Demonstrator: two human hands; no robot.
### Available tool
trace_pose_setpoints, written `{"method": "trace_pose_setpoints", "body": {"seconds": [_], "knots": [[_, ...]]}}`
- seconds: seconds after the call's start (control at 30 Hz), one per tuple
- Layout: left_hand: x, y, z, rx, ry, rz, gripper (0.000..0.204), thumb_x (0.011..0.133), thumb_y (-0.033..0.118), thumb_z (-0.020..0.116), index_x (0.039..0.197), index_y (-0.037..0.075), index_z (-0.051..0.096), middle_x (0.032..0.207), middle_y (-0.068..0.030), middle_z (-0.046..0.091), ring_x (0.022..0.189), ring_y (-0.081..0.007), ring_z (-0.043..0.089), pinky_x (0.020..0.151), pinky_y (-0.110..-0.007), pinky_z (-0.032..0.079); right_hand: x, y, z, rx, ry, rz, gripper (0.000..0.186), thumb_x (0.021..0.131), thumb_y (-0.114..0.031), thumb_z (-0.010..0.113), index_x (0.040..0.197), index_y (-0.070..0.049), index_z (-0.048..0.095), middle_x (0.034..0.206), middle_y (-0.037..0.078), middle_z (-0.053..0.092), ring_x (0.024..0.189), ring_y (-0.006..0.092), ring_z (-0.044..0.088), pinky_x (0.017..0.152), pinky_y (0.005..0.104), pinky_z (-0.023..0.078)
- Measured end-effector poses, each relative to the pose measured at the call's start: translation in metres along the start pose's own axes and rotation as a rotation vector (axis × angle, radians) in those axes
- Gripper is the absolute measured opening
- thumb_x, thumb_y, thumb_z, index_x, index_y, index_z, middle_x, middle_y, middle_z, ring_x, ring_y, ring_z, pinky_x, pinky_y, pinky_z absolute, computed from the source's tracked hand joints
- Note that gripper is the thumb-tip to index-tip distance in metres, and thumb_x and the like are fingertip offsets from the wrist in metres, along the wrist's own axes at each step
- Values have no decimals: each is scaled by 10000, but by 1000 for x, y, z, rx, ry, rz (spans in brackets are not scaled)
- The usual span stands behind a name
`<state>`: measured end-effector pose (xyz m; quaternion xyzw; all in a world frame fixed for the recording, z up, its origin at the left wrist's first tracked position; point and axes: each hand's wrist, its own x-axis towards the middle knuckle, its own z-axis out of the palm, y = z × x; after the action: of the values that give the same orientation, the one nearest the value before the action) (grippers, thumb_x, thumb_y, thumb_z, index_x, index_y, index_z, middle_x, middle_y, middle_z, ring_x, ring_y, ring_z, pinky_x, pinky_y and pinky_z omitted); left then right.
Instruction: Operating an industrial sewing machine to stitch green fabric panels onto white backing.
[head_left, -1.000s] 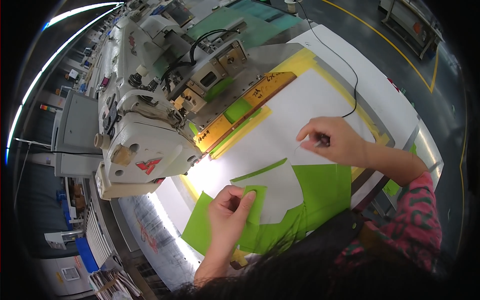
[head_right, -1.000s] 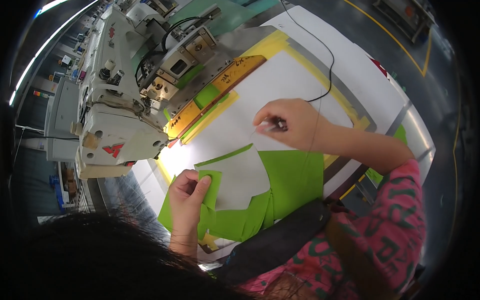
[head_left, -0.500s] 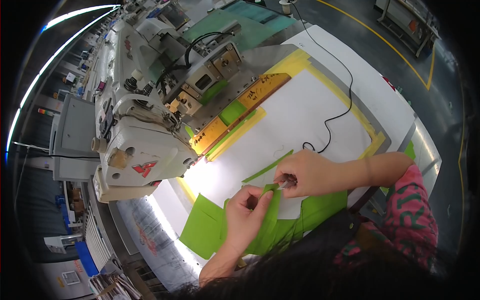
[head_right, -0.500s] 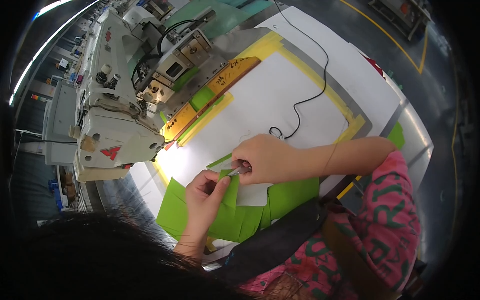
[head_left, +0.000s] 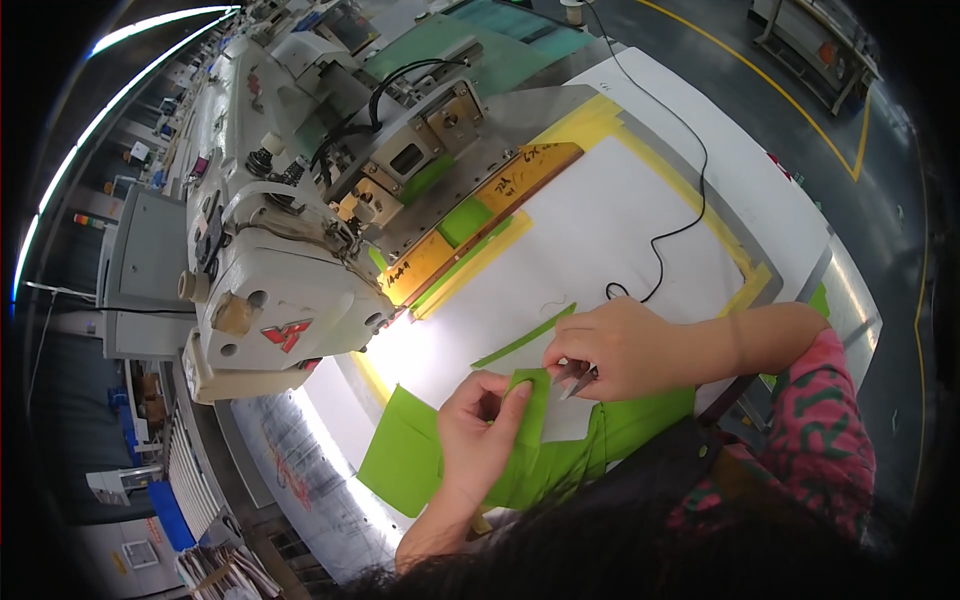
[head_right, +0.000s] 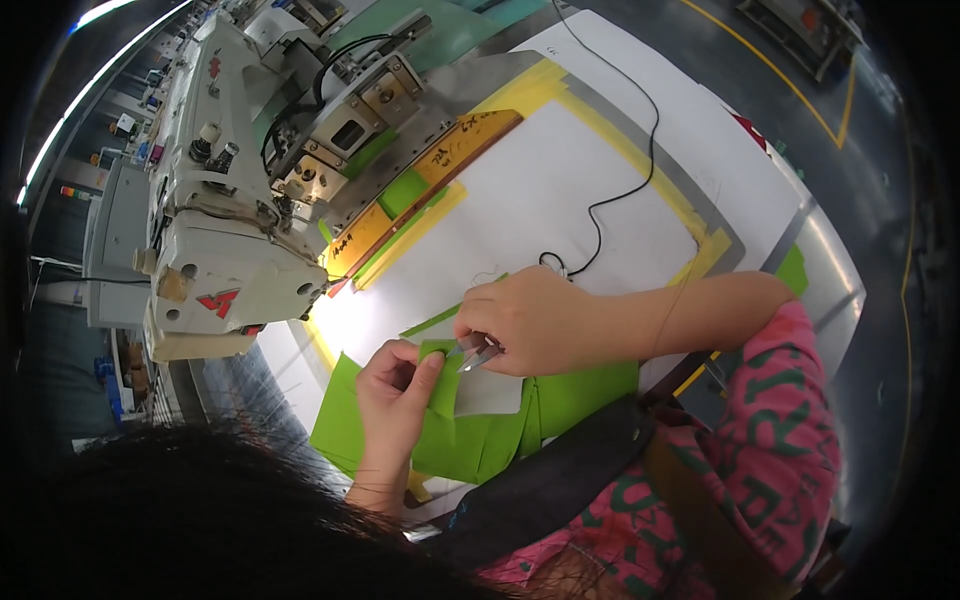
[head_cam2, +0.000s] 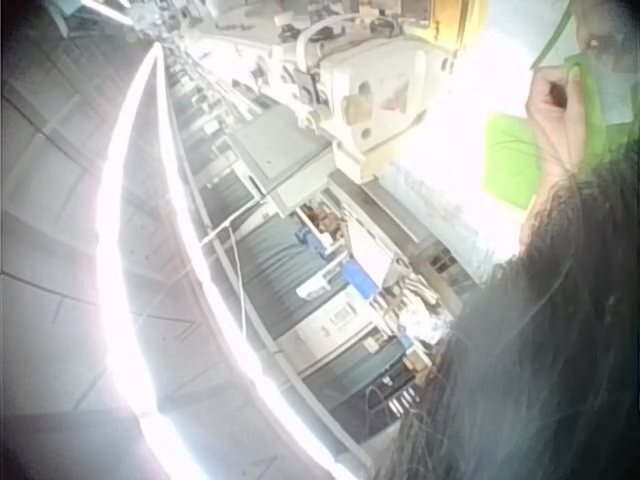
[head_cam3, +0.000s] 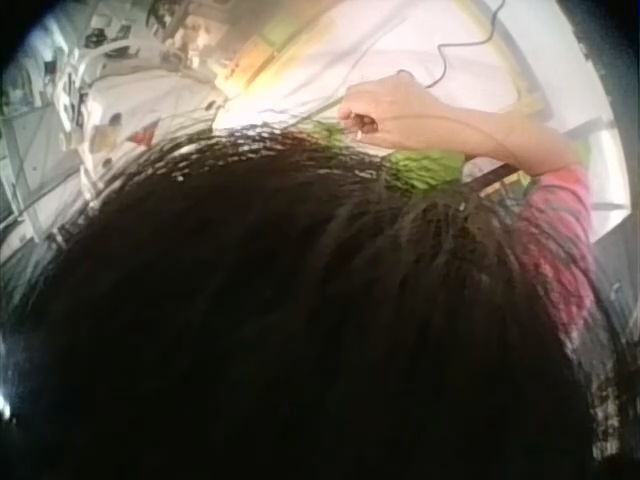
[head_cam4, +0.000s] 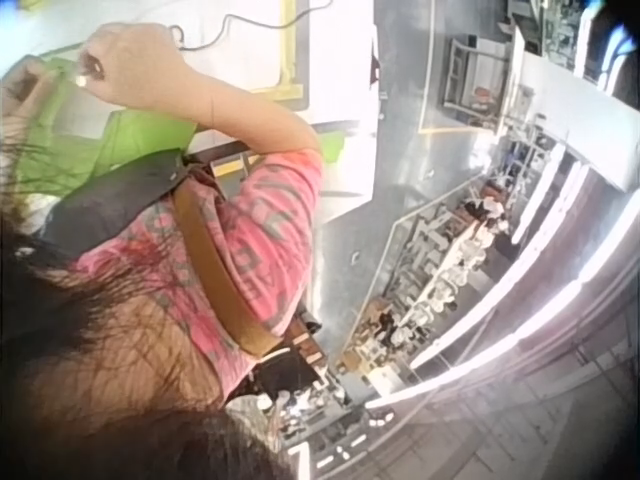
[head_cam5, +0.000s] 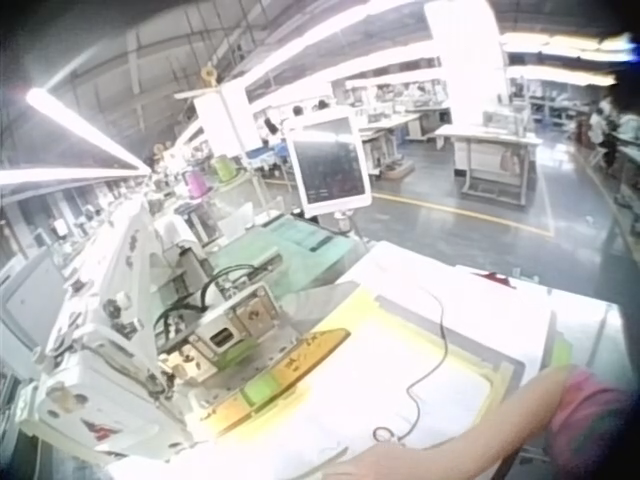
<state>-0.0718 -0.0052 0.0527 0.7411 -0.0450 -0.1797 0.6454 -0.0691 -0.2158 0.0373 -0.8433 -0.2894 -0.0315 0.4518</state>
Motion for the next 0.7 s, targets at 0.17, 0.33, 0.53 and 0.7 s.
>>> {"method": "trace_pose_setpoints", "body": {"seconds": [0.17, 0.33, 0.53, 0.7], "knots": [[0, -6, 0, 47, -24, 7, 75, 858, 59, 665, 836, 26, 601, 688, 53, 584, 568, 6, 457, 499, -160, 346, 1, 3, 7, -209, 38, -155, 245, 643, -69, 726, 805, -103, 544, 739, -3, 580, 593, 183, 602, 498, 299, 471], [-9, -7, -2, 36, -19, 34, 70, 853, 63, 670, 843, 29, 609, 666, 62, 566, 554, 8, 432, 492, -165, 334, 12, 30, -1, -169, 166, 35, 216, 671, -77, 718, 808, -58, 552, 707, 27, 564, 560, 170, 568, 518, 295, 459], [-9, 2, -2, 26, -55, -23, 63, 854, 71, 670, 857, 27, 625, 625, 73, 526, 535, 4, 414, 484, -169, 319, 16, 11, -33, 317, -54, 336, 195, 760, -130, 706, 886, -19, 607, 681, 55, 547, 559, 119, 484, 552, 250, 418], [-9, -4, -3, 156, -121, -41, 56, 852, 77, 670, 856, 34, 635, 605, 76, 506, 515, 2, 375, 468, -182, 292, 14, -12, -10, 265, -189, 148, 180, 766, -124, 693, 910, -47, 617, 737, 49, 579, 592, 139, 535, 564, 265, 436]]}}
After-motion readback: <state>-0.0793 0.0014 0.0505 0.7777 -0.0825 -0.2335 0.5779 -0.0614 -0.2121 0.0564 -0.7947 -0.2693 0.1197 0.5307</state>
